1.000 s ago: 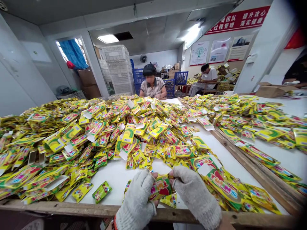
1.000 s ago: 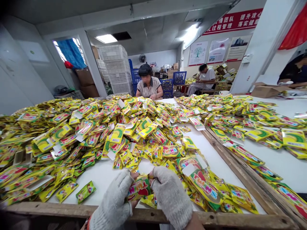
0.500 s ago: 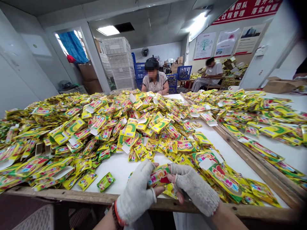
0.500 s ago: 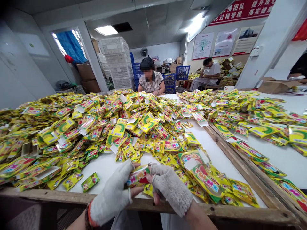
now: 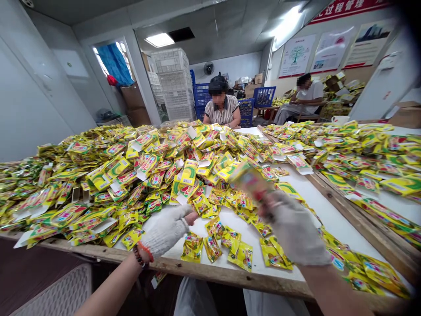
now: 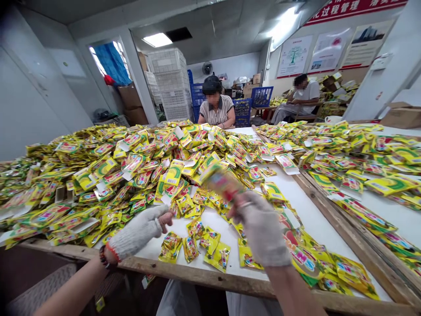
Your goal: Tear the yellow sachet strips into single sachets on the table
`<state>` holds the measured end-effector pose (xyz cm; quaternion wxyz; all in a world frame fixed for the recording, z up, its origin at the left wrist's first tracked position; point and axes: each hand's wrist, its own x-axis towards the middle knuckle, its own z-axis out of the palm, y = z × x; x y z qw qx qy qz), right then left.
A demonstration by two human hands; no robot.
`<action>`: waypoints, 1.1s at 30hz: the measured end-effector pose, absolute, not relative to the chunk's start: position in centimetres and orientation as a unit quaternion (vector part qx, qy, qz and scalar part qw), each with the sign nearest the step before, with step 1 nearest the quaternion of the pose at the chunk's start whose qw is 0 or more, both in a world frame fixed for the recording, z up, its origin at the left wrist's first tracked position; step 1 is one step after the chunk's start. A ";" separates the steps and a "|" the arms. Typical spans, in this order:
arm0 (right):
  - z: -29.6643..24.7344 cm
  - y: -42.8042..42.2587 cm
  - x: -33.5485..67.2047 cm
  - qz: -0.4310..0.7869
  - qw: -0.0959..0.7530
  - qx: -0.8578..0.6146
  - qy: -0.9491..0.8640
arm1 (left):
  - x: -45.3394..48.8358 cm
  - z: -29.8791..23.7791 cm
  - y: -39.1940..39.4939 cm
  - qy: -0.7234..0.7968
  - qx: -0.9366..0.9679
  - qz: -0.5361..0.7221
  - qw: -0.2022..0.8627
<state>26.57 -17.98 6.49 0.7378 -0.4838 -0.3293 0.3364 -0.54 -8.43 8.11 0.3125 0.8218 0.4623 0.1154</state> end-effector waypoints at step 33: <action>1.8 -18.7 19.4 0.145 0.406 -0.643 -0.633 | 3.0 2.5 -13.9 0.410 0.481 0.361 0.686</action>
